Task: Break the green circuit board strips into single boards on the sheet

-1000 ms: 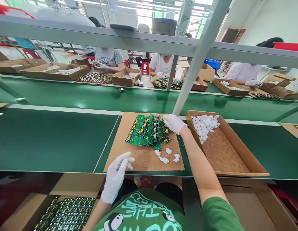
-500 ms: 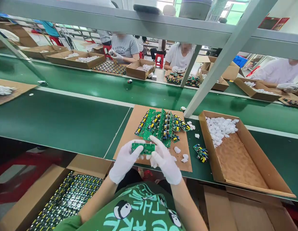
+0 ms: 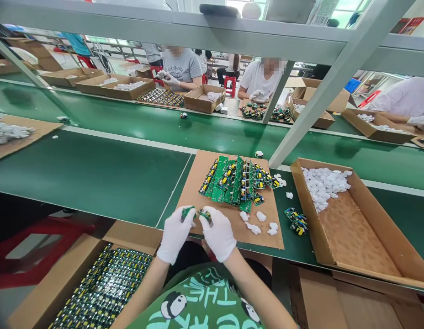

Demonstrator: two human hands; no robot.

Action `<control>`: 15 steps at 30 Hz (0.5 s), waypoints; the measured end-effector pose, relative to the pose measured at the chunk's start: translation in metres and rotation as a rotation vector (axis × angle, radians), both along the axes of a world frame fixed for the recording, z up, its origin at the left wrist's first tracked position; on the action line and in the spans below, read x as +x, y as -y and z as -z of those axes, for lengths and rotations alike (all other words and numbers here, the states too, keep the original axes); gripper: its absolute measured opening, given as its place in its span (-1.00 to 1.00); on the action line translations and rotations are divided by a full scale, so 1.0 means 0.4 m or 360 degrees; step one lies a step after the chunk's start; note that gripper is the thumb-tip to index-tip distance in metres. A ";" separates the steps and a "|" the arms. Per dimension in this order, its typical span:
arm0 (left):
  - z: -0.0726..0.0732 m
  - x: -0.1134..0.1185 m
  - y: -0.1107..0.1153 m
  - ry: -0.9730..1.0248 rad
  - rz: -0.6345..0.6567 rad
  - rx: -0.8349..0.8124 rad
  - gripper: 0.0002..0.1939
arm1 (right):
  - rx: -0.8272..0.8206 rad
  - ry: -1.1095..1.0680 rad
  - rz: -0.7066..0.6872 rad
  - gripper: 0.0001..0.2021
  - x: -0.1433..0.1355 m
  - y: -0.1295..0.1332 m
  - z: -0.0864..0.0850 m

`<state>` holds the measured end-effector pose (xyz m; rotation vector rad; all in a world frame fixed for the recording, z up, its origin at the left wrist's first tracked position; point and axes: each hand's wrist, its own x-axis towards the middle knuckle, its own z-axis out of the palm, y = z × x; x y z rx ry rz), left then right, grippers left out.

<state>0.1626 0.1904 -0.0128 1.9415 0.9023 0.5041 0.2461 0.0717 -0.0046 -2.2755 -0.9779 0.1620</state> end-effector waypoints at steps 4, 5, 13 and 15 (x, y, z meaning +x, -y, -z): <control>-0.033 0.062 -0.120 -0.0083 -0.0076 0.0115 -0.69 | -0.0200 0.0085 -0.0268 -0.80 0.051 -0.082 -0.089; -0.040 0.083 -0.146 -0.0114 -0.0079 0.0148 -0.72 | -0.0256 0.0114 -0.0289 -0.80 0.069 -0.110 -0.113; -0.062 0.179 -0.189 -0.0308 0.0143 0.0339 -0.68 | -0.0723 0.0143 -0.0187 -0.80 0.190 -0.316 -0.199; -0.066 0.168 -0.178 -0.0303 0.0200 0.0359 -0.51 | -0.0703 0.0135 -0.0202 -0.76 0.196 -0.302 -0.213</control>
